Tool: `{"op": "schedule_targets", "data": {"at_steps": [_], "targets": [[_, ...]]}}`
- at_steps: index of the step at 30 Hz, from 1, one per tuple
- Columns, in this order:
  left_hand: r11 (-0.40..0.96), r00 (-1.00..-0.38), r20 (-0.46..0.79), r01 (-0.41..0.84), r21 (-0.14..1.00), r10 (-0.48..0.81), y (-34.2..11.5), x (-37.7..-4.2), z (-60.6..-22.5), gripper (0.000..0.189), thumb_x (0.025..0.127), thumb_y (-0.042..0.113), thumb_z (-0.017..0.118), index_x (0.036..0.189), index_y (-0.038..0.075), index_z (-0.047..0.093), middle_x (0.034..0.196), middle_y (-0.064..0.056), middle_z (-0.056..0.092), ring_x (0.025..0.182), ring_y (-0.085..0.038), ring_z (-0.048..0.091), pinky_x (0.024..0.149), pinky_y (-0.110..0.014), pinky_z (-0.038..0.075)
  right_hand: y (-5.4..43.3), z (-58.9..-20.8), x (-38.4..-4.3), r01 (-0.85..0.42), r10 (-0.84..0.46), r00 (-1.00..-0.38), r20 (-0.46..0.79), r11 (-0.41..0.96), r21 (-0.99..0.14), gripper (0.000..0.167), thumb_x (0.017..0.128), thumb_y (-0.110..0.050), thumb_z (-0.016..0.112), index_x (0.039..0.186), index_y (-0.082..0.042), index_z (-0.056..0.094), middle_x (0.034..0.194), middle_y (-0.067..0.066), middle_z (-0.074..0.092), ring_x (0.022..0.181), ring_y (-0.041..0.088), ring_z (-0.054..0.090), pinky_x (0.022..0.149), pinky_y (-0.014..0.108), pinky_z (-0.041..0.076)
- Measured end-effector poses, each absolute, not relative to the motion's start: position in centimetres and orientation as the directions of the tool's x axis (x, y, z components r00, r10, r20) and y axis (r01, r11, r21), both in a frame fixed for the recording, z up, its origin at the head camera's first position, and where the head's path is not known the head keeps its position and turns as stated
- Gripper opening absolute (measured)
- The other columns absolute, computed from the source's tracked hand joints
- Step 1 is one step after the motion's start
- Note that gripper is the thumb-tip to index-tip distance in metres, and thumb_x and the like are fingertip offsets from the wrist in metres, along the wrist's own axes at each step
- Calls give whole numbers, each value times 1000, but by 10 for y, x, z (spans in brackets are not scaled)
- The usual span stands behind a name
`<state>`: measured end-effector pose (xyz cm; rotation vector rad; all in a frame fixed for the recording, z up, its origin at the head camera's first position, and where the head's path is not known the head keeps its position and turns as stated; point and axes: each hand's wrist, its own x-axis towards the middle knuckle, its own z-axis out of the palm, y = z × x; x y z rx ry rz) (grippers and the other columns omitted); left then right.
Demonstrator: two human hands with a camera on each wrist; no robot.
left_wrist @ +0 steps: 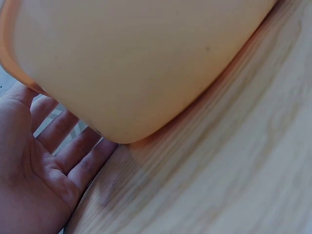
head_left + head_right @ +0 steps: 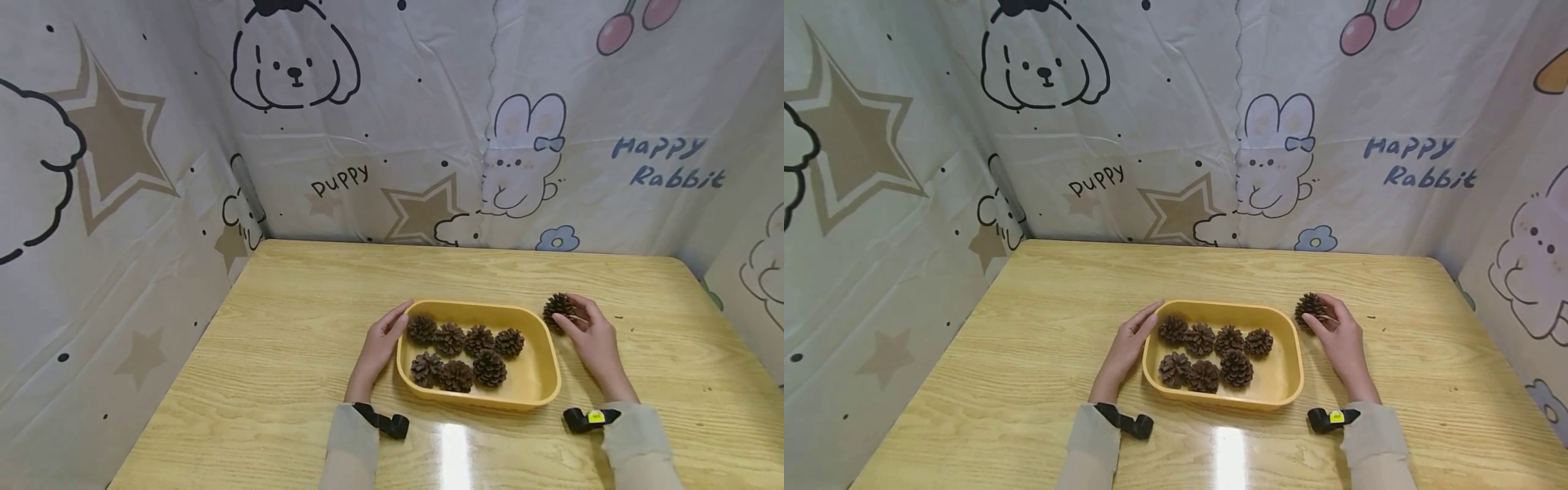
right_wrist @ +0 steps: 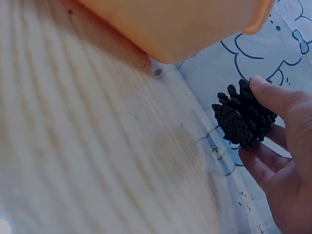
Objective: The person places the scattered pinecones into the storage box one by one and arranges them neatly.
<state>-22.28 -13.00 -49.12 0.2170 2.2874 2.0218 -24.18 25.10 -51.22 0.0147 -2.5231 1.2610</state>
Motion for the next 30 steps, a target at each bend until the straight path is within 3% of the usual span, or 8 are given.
{"op": "schedule_targets", "data": {"at_steps": [9,17,25,30], "targets": [[109,-985,29,48,993,167,-130,-223,-490,42,104,26,48,144,13,51,150,-10,48,139,-29,46,114,-46,42,247,-506,-236,-169,170,-933,316,569,-805,58,95,-28,65,145,-6,45,137,24,53,105,-23,40,87,-5,40],[112,-985,24,44,993,173,-130,-222,-489,43,104,27,48,145,13,50,150,-11,48,138,-29,47,113,-45,43,240,-500,-229,-207,238,-902,361,495,-844,57,91,-18,70,142,-6,47,129,-9,55,111,-17,46,94,-2,40],[116,-985,27,48,992,170,-130,-223,-488,42,104,25,48,145,13,50,151,-11,48,139,-29,46,115,-45,42,228,-494,-219,-290,245,-874,421,432,-854,57,86,-1,72,138,-5,50,129,-17,53,116,-12,50,97,2,43],[116,-985,30,50,992,171,-131,-223,-490,42,104,26,48,145,14,50,150,-10,48,139,-29,47,114,-45,42,219,-493,-212,-400,201,-834,514,421,-814,57,83,11,70,135,3,49,127,-22,51,117,-10,51,97,3,44]]}}
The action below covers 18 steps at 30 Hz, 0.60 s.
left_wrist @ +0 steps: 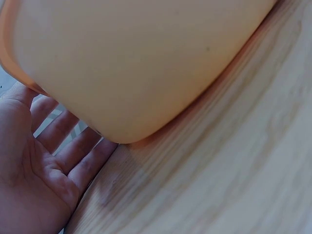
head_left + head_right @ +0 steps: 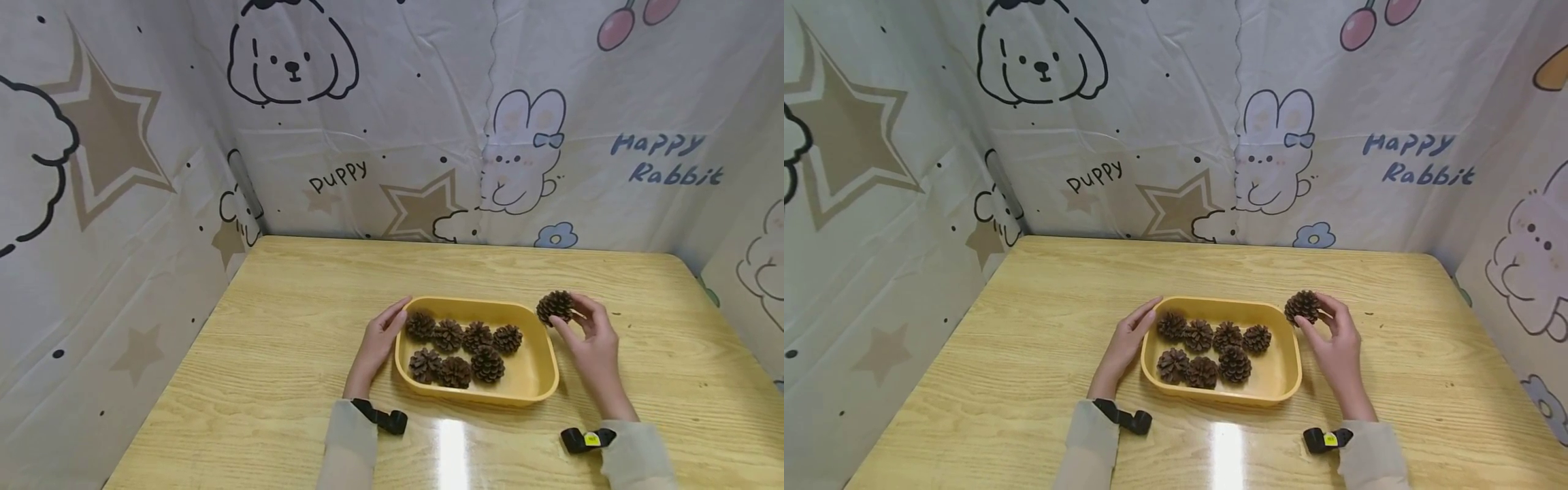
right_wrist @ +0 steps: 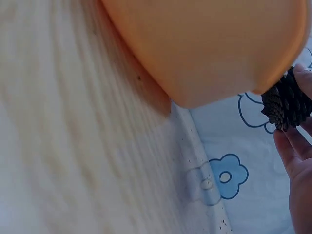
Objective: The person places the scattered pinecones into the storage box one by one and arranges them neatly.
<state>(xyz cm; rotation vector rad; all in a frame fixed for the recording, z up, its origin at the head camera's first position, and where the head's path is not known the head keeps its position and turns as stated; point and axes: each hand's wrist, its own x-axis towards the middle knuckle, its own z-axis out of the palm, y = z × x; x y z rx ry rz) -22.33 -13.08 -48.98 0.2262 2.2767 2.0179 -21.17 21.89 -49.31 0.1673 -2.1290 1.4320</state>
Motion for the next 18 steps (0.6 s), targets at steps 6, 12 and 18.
{"op": "schedule_targets", "data": {"at_steps": [6,12,18], "targets": [[124,-985,35,57,991,171,-131,-224,-491,43,104,27,48,144,14,51,151,-10,48,139,-29,46,114,-45,43,210,-491,-206,-517,163,-775,610,391,-762,59,77,24,66,131,14,47,127,-18,52,117,-7,54,98,5,45],[124,-984,37,59,991,174,-131,-224,-490,42,104,26,48,145,14,50,151,-10,48,139,-29,47,114,-44,43,204,-489,-197,-570,97,-758,645,382,-727,61,73,29,65,129,17,44,128,-15,51,117,-5,54,100,6,45],[116,-984,36,57,992,175,-132,-224,-490,42,104,26,48,145,13,50,149,-11,50,135,-30,50,111,-45,46,200,-489,-187,-593,0,-766,643,386,-707,64,69,30,67,127,16,45,128,-17,51,116,-8,54,100,6,45]]}}
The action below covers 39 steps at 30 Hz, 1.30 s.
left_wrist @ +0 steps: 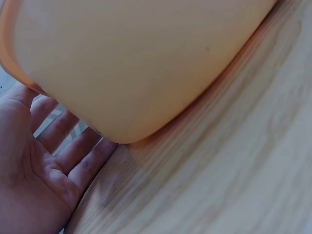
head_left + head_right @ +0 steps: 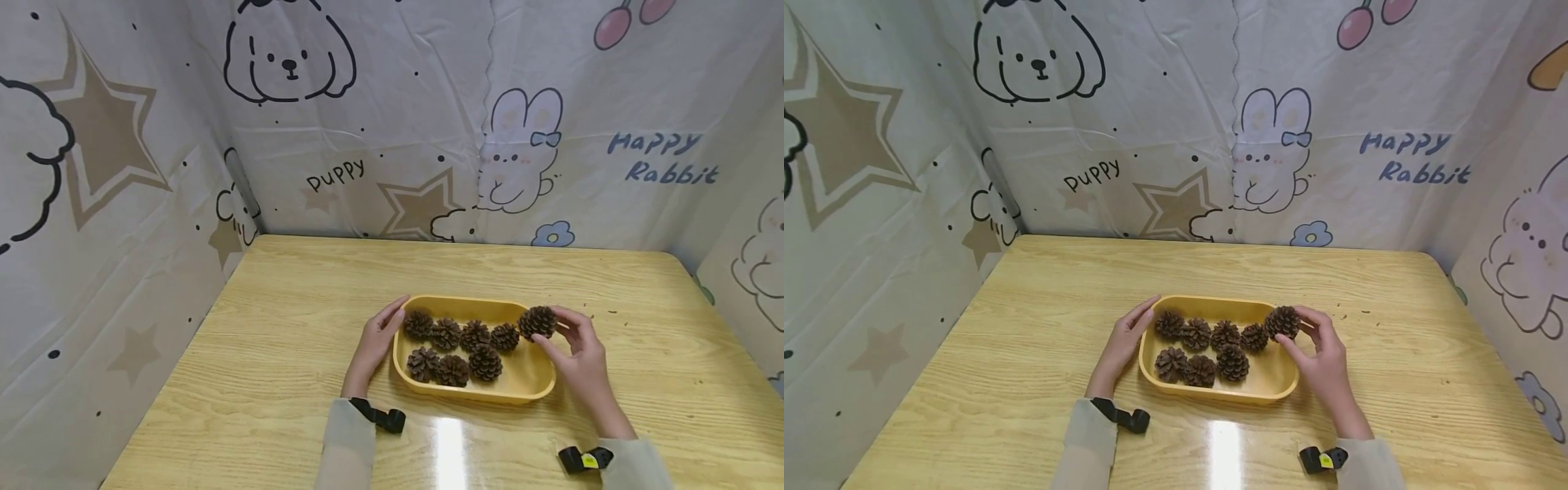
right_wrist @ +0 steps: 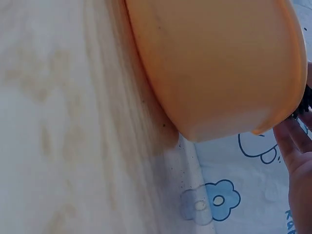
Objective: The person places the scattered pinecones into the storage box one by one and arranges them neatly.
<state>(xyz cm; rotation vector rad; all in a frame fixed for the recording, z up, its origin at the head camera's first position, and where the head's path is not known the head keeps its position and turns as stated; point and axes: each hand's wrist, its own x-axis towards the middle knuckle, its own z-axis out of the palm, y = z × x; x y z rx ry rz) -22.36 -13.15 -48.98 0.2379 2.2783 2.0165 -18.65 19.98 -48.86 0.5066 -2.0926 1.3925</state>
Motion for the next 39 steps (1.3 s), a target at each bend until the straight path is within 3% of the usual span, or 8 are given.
{"op": "schedule_targets", "data": {"at_steps": [5,12,15,21,29,34,36,39], "targets": [[115,-984,36,57,992,176,-132,-224,-491,43,104,26,49,145,13,50,149,-11,50,136,-29,49,112,-44,45,199,-485,-181,-627,-108,-749,653,432,-648,65,64,29,72,123,15,50,129,-13,53,118,-10,53,100,6,45],[111,-984,36,56,992,176,-132,-225,-492,43,104,27,49,145,14,50,151,-9,48,139,-28,46,114,-44,42,199,-481,-178,-663,-274,-715,643,558,-498,65,60,18,81,119,10,55,118,20,60,122,-16,44,100,3,42],[116,-985,38,58,992,171,-131,-225,-492,42,104,27,49,144,14,50,151,-9,48,140,-28,46,115,-44,41,200,-480,-178,-675,-321,-697,641,596,-435,65,59,10,84,118,9,57,116,19,61,119,-16,45,99,0,41],[110,-985,34,54,993,170,-131,-224,-491,42,104,26,49,144,14,51,150,-9,49,139,-29,47,114,-45,42,199,-476,-177,-702,-402,-659,636,632,-328,61,60,0,86,115,5,59,113,14,65,110,8,57,105,-2,32],[114,-987,44,62,992,155,-131,-235,-511,42,103,31,49,144,19,52,150,-5,49,139,-26,47,115,-44,41,197,-472,-173,-678,-472,-697,540,680,-281,60,64,-6,87,116,3,60,115,12,66,105,27,61,107,-3,25],[126,-987,57,76,989,151,-130,-229,-500,42,104,27,49,143,14,52,150,-10,49,139,-29,47,115,-45,41,196,-468,-171,-649,-501,-736,456,713,-264,53,69,-12,86,114,-1,60,112,9,67,104,26,65,94,26,56],[125,-986,55,75,989,158,-130,-225,-493,41,104,26,49,143,13,52,150,-10,49,138,-29,47,115,-44,41,195,-466,-171,-628,-505,-761,407,729,-273,51,72,-13,85,114,-2,60,111,8,67,104,26,66,88,41,58],[120,-985,50,70,990,165,-130,-225,-492,42,104,26,49,144,14,52,151,-9,48,139,-28,47,115,-44,41,194,-462,-170,-596,-509,-798,322,744,-303,47,75,-15,83,115,-4,60,111,8,68,104,28,66,88,46,58]]}}
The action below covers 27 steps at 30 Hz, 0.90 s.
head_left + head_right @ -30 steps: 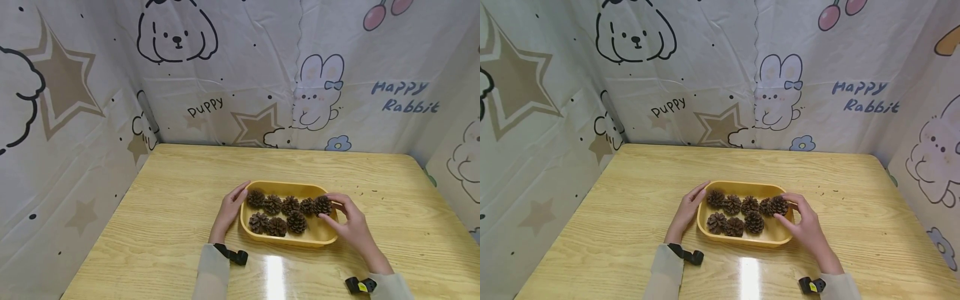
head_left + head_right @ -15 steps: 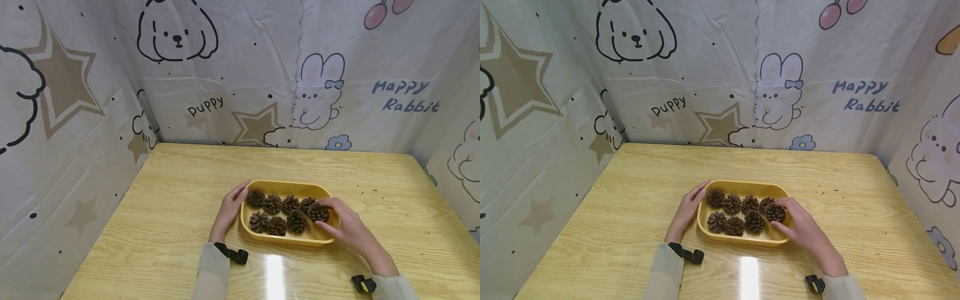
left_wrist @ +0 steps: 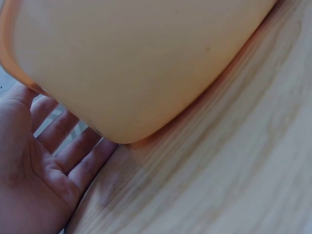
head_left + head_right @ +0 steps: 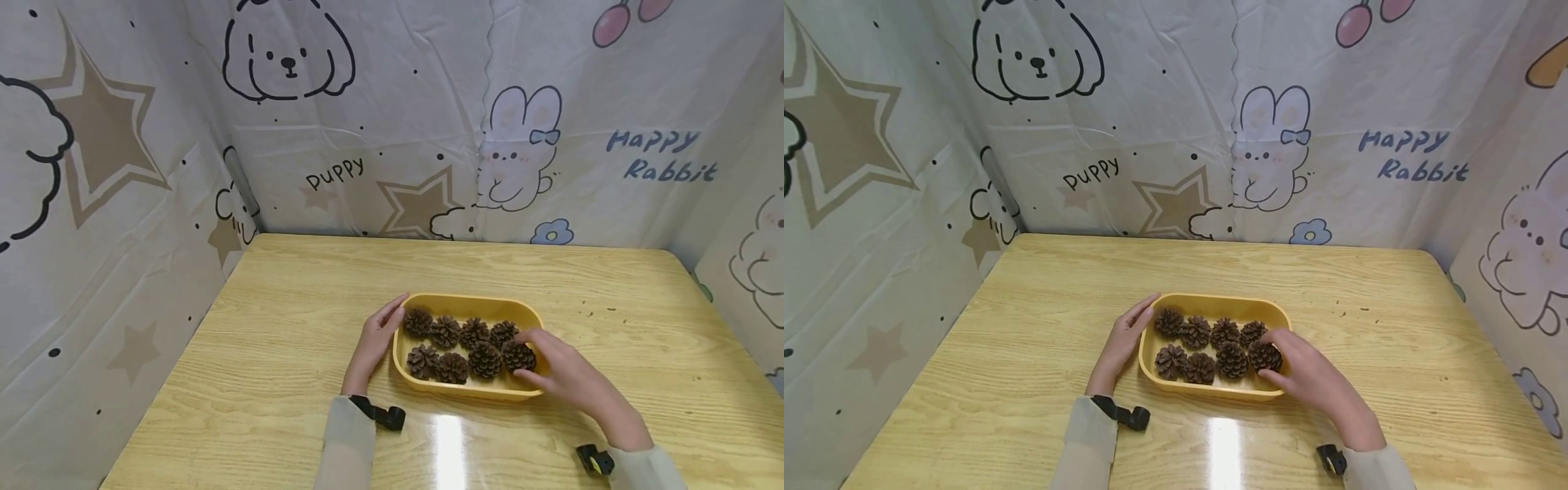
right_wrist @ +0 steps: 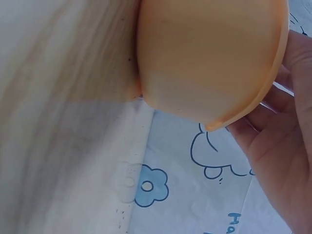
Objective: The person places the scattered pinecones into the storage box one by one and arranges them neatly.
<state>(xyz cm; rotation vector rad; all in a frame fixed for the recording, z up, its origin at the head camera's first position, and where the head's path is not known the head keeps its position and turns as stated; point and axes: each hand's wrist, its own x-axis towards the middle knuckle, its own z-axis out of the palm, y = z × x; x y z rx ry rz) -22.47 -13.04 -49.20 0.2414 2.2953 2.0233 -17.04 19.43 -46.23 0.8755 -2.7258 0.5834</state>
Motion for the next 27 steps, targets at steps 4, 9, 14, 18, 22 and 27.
{"op": "schedule_targets", "data": {"at_steps": [4,9,14,18,22,27], "targets": [[119,-985,47,67,991,163,-131,-225,-493,42,104,27,49,144,14,51,150,-10,48,139,-28,47,115,-44,41,193,-458,-171,-564,-516,-826,229,754,-337,44,78,-17,81,115,-6,60,111,7,68,103,28,66,89,47,57],[117,-986,36,56,992,165,-131,-224,-492,42,104,28,49,144,15,51,149,-10,50,137,-29,49,113,-44,43,192,-456,-173,-539,-515,-840,170,762,-359,46,80,-18,80,118,-5,58,114,9,68,105,30,66,90,48,57],[103,-985,34,53,993,172,-131,-224,-492,42,104,27,48,145,15,50,148,-11,51,135,-29,50,112,-44,45,192,-455,-174,-529,-511,-846,153,767,-363,48,80,-19,80,120,-4,58,116,11,68,105,31,66,90,48,56],[100,-983,39,58,993,177,-131,-224,-492,43,104,26,48,145,14,50,148,-11,50,136,-30,50,112,-44,45,192,-456,-175,-524,-508,-849,146,771,-361,48,80,-20,80,120,-4,58,116,11,68,105,31,66,90,48,57],[99,-983,38,57,993,180,-131,-224,-492,43,104,27,48,145,14,50,149,-11,50,136,-30,50,112,-44,45,193,-457,-175,-515,-501,-854,140,775,-366,48,81,-20,79,121,-4,58,116,11,68,105,31,66,89,48,57],[106,-985,32,51,993,172,-131,-224,-491,42,104,27,48,145,15,51,149,-10,50,137,-29,49,113,-44,44,193,-458,-175,-512,-497,-856,143,776,-369,48,81,-20,79,122,-5,58,117,12,68,105,32,65,90,50,56]]}}
